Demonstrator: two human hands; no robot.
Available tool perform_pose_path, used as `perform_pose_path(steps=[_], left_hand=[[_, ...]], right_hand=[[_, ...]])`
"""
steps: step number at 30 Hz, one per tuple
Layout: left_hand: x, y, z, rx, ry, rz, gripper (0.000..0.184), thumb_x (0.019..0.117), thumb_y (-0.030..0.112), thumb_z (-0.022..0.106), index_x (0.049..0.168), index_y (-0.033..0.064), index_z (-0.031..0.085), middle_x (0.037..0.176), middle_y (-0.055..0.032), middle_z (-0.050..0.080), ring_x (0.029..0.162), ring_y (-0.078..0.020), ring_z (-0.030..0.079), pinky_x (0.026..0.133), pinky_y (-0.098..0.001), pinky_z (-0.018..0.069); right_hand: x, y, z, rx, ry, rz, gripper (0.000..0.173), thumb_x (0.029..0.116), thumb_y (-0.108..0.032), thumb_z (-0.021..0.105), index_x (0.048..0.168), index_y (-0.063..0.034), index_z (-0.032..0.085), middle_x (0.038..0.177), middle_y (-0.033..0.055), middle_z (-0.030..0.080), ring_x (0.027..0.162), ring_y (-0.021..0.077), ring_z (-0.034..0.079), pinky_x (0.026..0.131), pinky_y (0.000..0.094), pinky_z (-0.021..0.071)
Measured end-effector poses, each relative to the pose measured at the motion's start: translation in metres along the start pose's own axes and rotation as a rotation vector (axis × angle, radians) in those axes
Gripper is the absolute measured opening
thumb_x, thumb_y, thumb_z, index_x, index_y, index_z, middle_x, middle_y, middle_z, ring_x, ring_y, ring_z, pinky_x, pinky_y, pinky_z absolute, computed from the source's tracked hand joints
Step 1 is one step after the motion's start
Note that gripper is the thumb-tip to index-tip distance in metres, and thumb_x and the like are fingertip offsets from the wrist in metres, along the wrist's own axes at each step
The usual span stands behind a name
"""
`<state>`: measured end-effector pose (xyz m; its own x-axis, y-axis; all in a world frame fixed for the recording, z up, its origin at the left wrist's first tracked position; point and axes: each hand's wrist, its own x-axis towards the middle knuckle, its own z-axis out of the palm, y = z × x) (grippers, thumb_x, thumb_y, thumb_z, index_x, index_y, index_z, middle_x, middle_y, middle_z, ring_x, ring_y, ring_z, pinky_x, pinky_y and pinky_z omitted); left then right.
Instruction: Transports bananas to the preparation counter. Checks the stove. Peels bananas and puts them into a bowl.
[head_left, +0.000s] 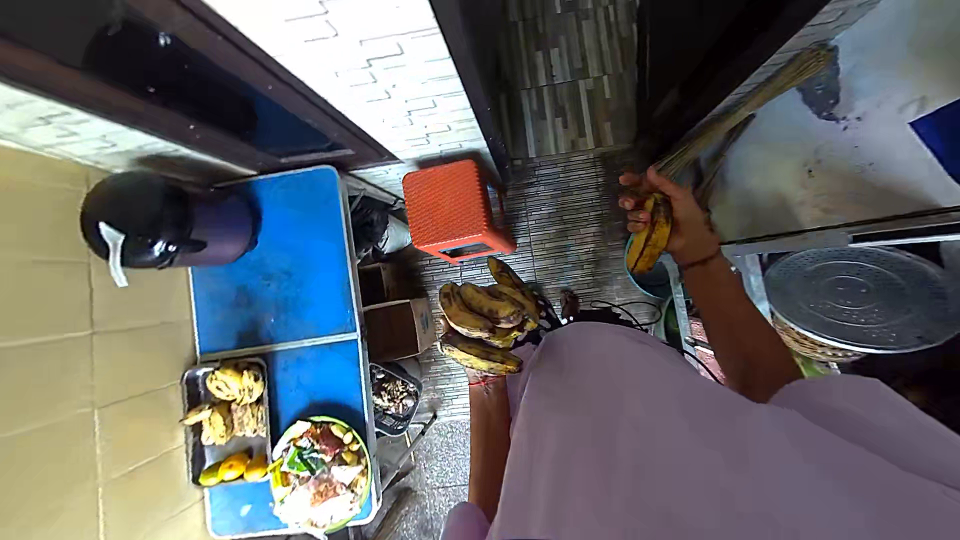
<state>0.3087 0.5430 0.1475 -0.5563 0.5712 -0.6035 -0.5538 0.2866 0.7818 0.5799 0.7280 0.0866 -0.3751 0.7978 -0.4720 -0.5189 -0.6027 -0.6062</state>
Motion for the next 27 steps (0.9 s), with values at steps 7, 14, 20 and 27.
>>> perform_pose_path(steps=[7,14,20,27], left_hand=[[0.137,-0.015,0.088,-0.402,-0.429,-0.101,0.048,0.1104,0.045,0.021,0.122,0.0173,0.058,0.103,0.0004,0.071,0.094,-0.0103,0.07,0.079,-0.0332,0.061],[0.213,0.053,0.218,-0.272,-0.721,-0.223,0.047,0.1122,0.034,0.017,0.124,0.007,0.054,0.099,-0.0055,0.069,0.089,-0.0105,0.068,0.077,-0.0277,0.0585],[0.282,0.076,0.321,-0.332,-0.831,-0.427,0.046,0.1101,0.043,0.027,0.117,0.015,0.063,0.098,-0.0052,0.074,0.091,-0.0156,0.072,0.076,-0.0362,0.062],[0.312,0.095,0.398,-0.376,-0.826,-0.439,0.045,0.1113,0.04,0.023,0.112,0.0167,0.062,0.095,-0.0019,0.073,0.09,-0.0118,0.071,0.076,-0.0311,0.0611]], right_hand=[[0.045,-0.033,-0.03,-0.001,0.188,-0.001,0.045,0.1106,-0.044,0.032,0.124,-0.0163,0.065,0.079,-0.0035,0.065,0.056,0.0044,0.058,0.05,0.0194,0.0516],[0.098,-0.109,-0.038,0.013,0.48,-0.118,0.044,0.1115,-0.029,0.026,0.121,-0.0064,0.063,0.074,0.002,0.065,0.054,0.0097,0.061,0.05,0.025,0.0554],[0.106,-0.137,-0.045,-0.023,0.545,-0.323,0.044,0.1086,-0.028,0.027,0.119,-0.0092,0.065,0.075,0.0008,0.07,0.054,0.0085,0.065,0.048,0.0245,0.0574],[0.133,-0.154,-0.065,0.022,0.613,-0.322,0.037,0.1049,-0.027,0.031,0.112,-0.0143,0.065,0.069,-0.0025,0.067,0.051,0.0073,0.063,0.047,0.0242,0.0565]])
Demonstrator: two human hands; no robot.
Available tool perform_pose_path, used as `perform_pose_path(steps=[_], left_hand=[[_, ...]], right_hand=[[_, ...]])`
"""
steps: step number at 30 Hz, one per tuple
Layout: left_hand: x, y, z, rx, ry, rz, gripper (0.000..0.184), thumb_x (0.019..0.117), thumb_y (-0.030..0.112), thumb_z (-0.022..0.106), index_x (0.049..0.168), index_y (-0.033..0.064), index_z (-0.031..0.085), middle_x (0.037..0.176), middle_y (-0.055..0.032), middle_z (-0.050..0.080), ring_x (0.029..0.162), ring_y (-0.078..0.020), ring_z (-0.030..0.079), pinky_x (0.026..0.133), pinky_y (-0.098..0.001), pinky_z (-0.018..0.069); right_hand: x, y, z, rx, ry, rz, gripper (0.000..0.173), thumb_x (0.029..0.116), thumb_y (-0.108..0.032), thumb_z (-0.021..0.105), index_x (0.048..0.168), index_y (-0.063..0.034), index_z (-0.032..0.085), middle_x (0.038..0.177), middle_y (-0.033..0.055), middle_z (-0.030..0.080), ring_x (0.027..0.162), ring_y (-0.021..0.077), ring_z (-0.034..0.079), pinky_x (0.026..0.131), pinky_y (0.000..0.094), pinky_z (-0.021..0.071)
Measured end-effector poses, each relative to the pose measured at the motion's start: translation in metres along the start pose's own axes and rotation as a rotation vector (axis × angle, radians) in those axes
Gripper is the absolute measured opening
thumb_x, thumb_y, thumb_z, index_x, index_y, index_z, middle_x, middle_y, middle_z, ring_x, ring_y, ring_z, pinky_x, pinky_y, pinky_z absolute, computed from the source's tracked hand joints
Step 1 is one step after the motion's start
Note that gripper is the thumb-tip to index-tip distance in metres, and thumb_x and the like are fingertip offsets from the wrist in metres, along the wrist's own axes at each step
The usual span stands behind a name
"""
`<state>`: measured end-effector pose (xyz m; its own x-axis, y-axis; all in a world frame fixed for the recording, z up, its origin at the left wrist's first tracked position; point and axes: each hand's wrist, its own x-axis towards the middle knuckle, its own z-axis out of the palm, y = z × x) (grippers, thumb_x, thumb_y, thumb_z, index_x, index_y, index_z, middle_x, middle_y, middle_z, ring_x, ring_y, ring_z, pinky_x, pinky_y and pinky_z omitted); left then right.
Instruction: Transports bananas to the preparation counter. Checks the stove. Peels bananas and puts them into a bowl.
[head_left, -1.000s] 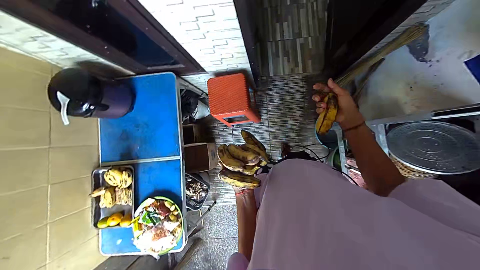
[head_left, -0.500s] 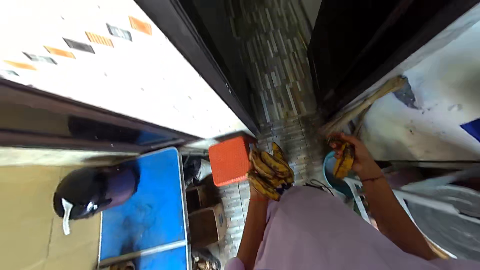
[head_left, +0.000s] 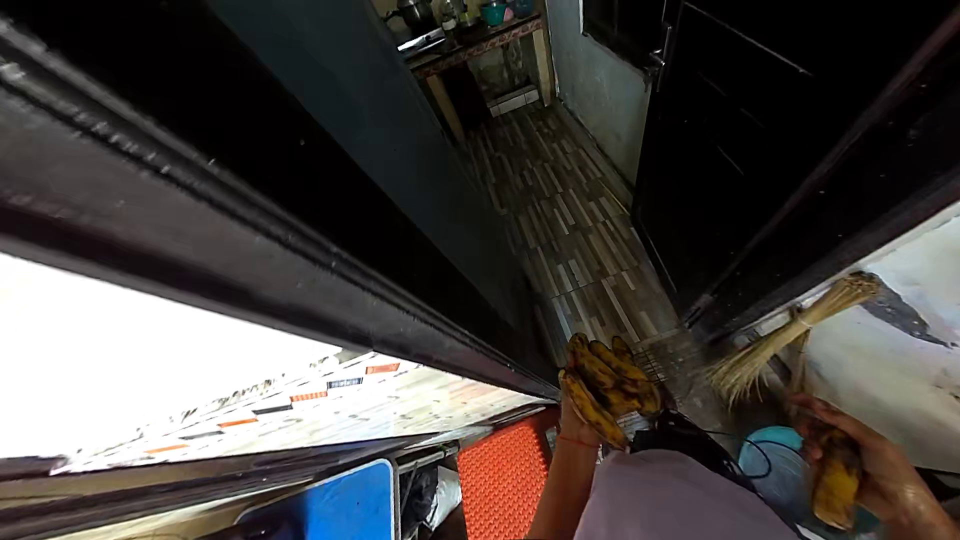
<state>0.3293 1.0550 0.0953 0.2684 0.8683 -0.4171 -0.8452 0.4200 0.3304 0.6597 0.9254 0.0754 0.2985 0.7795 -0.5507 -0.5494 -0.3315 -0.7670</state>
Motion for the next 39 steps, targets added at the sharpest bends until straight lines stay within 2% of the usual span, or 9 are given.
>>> perform_pose_path(steps=[5,11,13,16,23,30,32,36,39], left_hand=[[0.068,0.012,0.018,0.006,-0.007,0.077,0.045,0.1116,0.038,0.023,0.119,0.0142,0.06,0.1,-0.0031,0.072,0.094,-0.0121,0.07,0.079,-0.0319,0.0605],[0.162,0.024,0.041,0.182,0.11,0.234,0.049,0.1107,0.046,0.022,0.131,0.0153,0.054,0.11,-0.003,0.069,0.1,-0.0124,0.067,0.083,-0.034,0.0586],[0.195,0.039,0.079,0.14,0.151,0.245,0.048,0.1107,0.046,0.021,0.124,0.0155,0.055,0.102,-0.0024,0.07,0.092,-0.0122,0.069,0.076,-0.0325,0.0594],[0.256,0.053,0.103,0.015,0.052,0.269,0.053,0.1072,0.055,0.027,0.115,0.019,0.065,0.097,-0.0015,0.074,0.089,-0.0133,0.073,0.073,-0.0339,0.0621],[0.354,0.094,0.149,-0.08,0.14,0.386,0.053,0.1085,0.051,0.024,0.116,0.0172,0.063,0.097,-0.0041,0.074,0.089,-0.0162,0.072,0.073,-0.0372,0.0623],[0.469,0.17,0.168,-0.15,0.154,0.413,0.052,0.1086,0.05,0.025,0.11,0.0181,0.065,0.092,-0.0035,0.073,0.085,-0.015,0.073,0.071,-0.0349,0.0623],[0.512,0.198,0.165,-0.141,0.121,0.424,0.049,0.1083,0.048,0.028,0.109,0.0164,0.065,0.092,-0.0045,0.073,0.085,-0.0163,0.072,0.072,-0.0363,0.0617],[0.584,0.275,0.197,-0.091,0.074,0.414,0.052,0.1096,0.045,0.023,0.107,0.0153,0.065,0.09,-0.0043,0.074,0.084,-0.0147,0.073,0.071,-0.0334,0.0624],[0.627,0.321,0.219,-0.079,0.114,0.398,0.055,0.1107,0.043,0.018,0.102,0.017,0.065,0.086,-0.001,0.074,0.08,-0.0104,0.073,0.07,-0.0289,0.0619]], right_hand=[[0.078,-0.015,0.011,0.017,-0.033,0.071,0.038,0.1046,-0.025,0.031,0.112,-0.0124,0.066,0.068,-0.0009,0.068,0.051,0.0079,0.063,0.048,0.0242,0.0562],[0.214,-0.09,0.061,-0.067,-0.05,0.077,0.037,0.1067,-0.024,0.032,0.115,-0.0112,0.066,0.071,-0.001,0.068,0.051,0.0085,0.063,0.046,0.0249,0.0557],[0.265,-0.126,0.085,-0.124,-0.085,0.027,0.035,0.1064,-0.021,0.035,0.116,-0.0078,0.065,0.07,-0.0009,0.067,0.051,0.0089,0.062,0.046,0.0248,0.0556],[0.333,-0.182,0.128,-0.213,-0.145,-0.018,0.034,0.1062,-0.02,0.036,0.116,-0.0059,0.066,0.069,-0.0007,0.066,0.05,0.0086,0.062,0.045,0.024,0.0553],[0.462,-0.245,0.262,-0.373,-0.369,0.049,0.031,0.1078,-0.016,0.038,0.118,-0.0025,0.064,0.069,-0.0007,0.062,0.051,0.0077,0.06,0.047,0.0228,0.0546],[0.587,-0.256,0.399,-0.36,-0.558,0.154,0.039,0.1076,-0.021,0.031,0.118,-0.0023,0.064,0.071,0.0017,0.064,0.052,0.0107,0.061,0.051,0.0271,0.0573],[0.618,-0.266,0.43,-0.32,-0.542,0.18,0.041,0.1092,-0.024,0.029,0.117,-0.0047,0.065,0.071,0.0014,0.066,0.053,0.0106,0.062,0.052,0.0274,0.0579],[0.675,-0.295,0.48,-0.149,-0.421,0.23,0.046,0.1112,-0.034,0.026,0.112,-0.0112,0.066,0.07,-0.001,0.066,0.052,0.0077,0.061,0.048,0.0238,0.0549],[0.717,-0.312,0.498,0.007,-0.346,0.171,0.052,0.1106,-0.043,0.026,0.111,-0.0148,0.069,0.075,-0.0028,0.069,0.057,0.0066,0.065,0.052,0.0225,0.0573]])
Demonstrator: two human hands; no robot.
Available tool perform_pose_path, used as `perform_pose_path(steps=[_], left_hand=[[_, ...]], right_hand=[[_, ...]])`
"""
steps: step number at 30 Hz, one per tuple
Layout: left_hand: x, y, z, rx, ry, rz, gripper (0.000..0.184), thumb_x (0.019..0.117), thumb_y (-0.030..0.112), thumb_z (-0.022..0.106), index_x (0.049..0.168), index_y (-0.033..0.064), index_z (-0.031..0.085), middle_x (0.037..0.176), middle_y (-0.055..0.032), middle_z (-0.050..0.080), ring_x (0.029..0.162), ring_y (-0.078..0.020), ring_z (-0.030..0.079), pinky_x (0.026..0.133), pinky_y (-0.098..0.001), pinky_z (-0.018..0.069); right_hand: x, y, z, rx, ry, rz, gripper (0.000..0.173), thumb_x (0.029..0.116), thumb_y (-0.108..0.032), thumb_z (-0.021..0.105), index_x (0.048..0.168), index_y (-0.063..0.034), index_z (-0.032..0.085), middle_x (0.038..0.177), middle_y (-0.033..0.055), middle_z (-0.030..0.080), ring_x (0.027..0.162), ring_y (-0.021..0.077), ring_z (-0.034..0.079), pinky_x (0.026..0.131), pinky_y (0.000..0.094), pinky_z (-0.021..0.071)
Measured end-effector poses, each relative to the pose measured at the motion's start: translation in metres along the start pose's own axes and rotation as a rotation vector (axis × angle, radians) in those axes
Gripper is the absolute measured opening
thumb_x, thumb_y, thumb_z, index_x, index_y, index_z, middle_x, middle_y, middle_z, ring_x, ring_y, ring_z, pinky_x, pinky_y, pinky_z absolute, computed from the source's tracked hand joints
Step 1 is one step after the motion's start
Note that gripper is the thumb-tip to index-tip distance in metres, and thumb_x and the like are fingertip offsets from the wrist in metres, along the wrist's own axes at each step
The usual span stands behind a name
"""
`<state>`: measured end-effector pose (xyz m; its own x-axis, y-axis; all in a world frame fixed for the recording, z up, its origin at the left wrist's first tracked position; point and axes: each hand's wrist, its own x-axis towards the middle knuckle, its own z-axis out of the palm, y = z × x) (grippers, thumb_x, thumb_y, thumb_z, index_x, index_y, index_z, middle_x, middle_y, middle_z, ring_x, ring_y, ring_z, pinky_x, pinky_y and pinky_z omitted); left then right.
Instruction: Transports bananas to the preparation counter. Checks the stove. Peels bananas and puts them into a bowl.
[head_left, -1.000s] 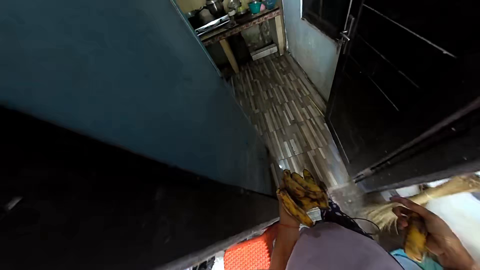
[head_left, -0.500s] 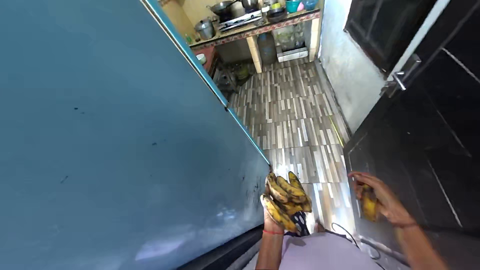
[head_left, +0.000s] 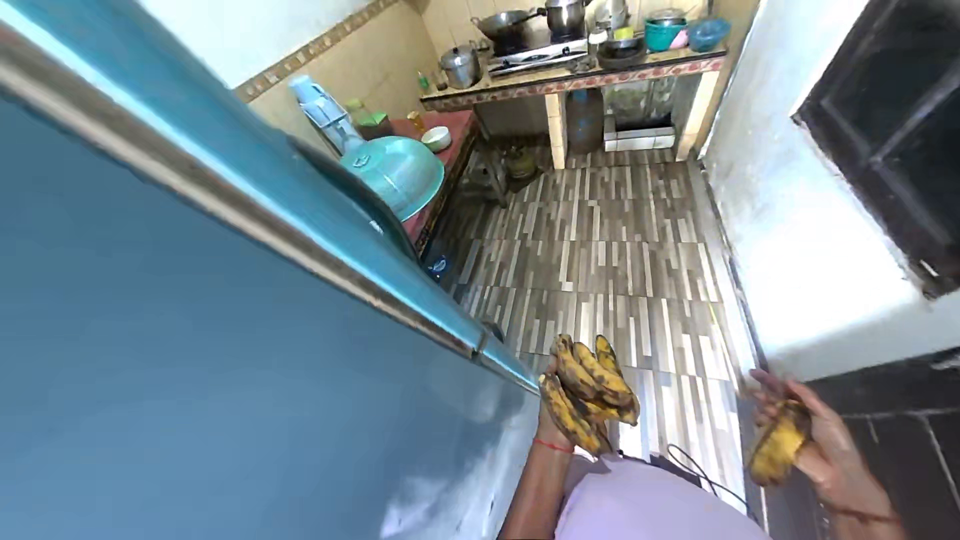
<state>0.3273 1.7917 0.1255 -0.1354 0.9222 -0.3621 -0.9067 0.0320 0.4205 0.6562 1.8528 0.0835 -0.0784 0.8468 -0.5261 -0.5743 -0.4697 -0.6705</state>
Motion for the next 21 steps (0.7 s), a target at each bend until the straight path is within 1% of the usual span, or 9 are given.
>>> perform_pose_path(steps=[1,3,5,9,11,12,17,19,21], left_hand=[[0.019,0.006,0.003,-0.014,0.018,-0.007,0.053,0.111,0.042,0.02,0.103,0.0156,0.065,0.087,-0.0023,0.073,0.081,-0.0121,0.072,0.071,-0.0305,0.0615],[0.047,0.016,0.013,-0.03,0.1,-0.016,0.051,0.1109,0.041,0.023,0.1,0.0152,0.065,0.084,-0.0029,0.073,0.078,-0.013,0.072,0.068,-0.0309,0.0617],[0.08,0.025,0.016,-0.074,0.08,-0.009,0.05,0.1102,0.043,0.025,0.104,0.0145,0.066,0.088,-0.0044,0.073,0.082,-0.0149,0.072,0.071,-0.0333,0.0615],[0.142,0.037,0.025,-0.123,0.067,0.069,0.047,0.1101,0.043,0.027,0.107,0.014,0.064,0.092,-0.0044,0.074,0.087,-0.0155,0.073,0.074,-0.0344,0.062],[0.175,0.043,0.03,-0.12,0.069,0.112,0.046,0.11,0.042,0.027,0.107,0.0147,0.064,0.093,-0.0035,0.074,0.087,-0.0145,0.073,0.074,-0.0338,0.0622],[0.192,0.046,0.033,-0.121,0.081,0.129,0.045,0.1102,0.041,0.027,0.107,0.015,0.064,0.092,-0.0034,0.074,0.087,-0.0144,0.073,0.074,-0.0337,0.0621],[0.282,0.065,0.069,-0.124,0.108,0.234,0.049,0.1105,0.042,0.026,0.107,0.0153,0.066,0.094,-0.0026,0.075,0.089,-0.0134,0.073,0.077,-0.0334,0.0623],[0.317,0.076,0.09,-0.141,0.125,0.282,0.049,0.1101,0.044,0.025,0.109,0.0155,0.065,0.094,-0.0031,0.074,0.089,-0.0147,0.073,0.076,-0.0348,0.0626],[0.351,0.083,0.101,-0.178,0.075,0.319,0.048,0.1087,0.047,0.031,0.11,0.0164,0.068,0.097,-0.0037,0.075,0.091,-0.0155,0.073,0.077,-0.0358,0.0627]], right_hand=[[0.013,-0.005,0.0,0.048,0.043,-0.034,0.05,0.1102,-0.044,0.028,0.11,-0.0145,0.069,0.077,-0.0027,0.07,0.06,0.0074,0.066,0.054,0.0235,0.0586],[0.036,-0.01,0.0,0.139,0.141,-0.079,0.044,0.1098,-0.041,0.033,0.108,-0.0145,0.068,0.079,-0.0026,0.072,0.066,0.0092,0.07,0.06,0.0266,0.0612],[0.059,-0.013,0.004,0.202,0.246,-0.102,0.034,0.1101,-0.034,0.038,0.104,-0.0152,0.065,0.081,-0.0029,0.072,0.069,0.0099,0.071,0.064,0.0289,0.0626],[0.113,-0.022,0.009,0.273,0.355,-0.057,0.027,0.1097,-0.031,0.039,0.103,-0.0171,0.06,0.08,-0.0038,0.07,0.07,0.0081,0.071,0.065,0.0278,0.0623],[0.148,-0.032,0.016,0.283,0.378,-0.046,0.027,0.1098,-0.03,0.038,0.098,-0.0176,0.059,0.079,-0.0044,0.07,0.069,0.0062,0.07,0.064,0.0251,0.0611],[0.168,-0.039,0.023,0.279,0.381,-0.056,0.029,0.1097,-0.029,0.038,0.095,-0.0173,0.06,0.077,-0.0044,0.069,0.068,0.0053,0.069,0.063,0.024,0.0608],[0.292,-0.098,0.073,0.201,0.298,-0.097,0.029,0.1097,-0.026,0.037,0.092,-0.0178,0.059,0.074,-0.0064,0.065,0.068,0.0036,0.066,0.069,0.0236,0.0599],[0.358,-0.126,0.096,0.201,0.22,-0.08,0.022,0.1084,-0.026,0.04,0.098,-0.0174,0.057,0.08,-0.0057,0.066,0.075,0.0055,0.068,0.074,0.027,0.0608],[0.424,-0.153,0.125,0.151,0.125,-0.058,0.02,0.1063,-0.026,0.043,0.098,-0.0174,0.059,0.084,-0.0044,0.068,0.08,0.0083,0.069,0.077,0.0305,0.0616]])
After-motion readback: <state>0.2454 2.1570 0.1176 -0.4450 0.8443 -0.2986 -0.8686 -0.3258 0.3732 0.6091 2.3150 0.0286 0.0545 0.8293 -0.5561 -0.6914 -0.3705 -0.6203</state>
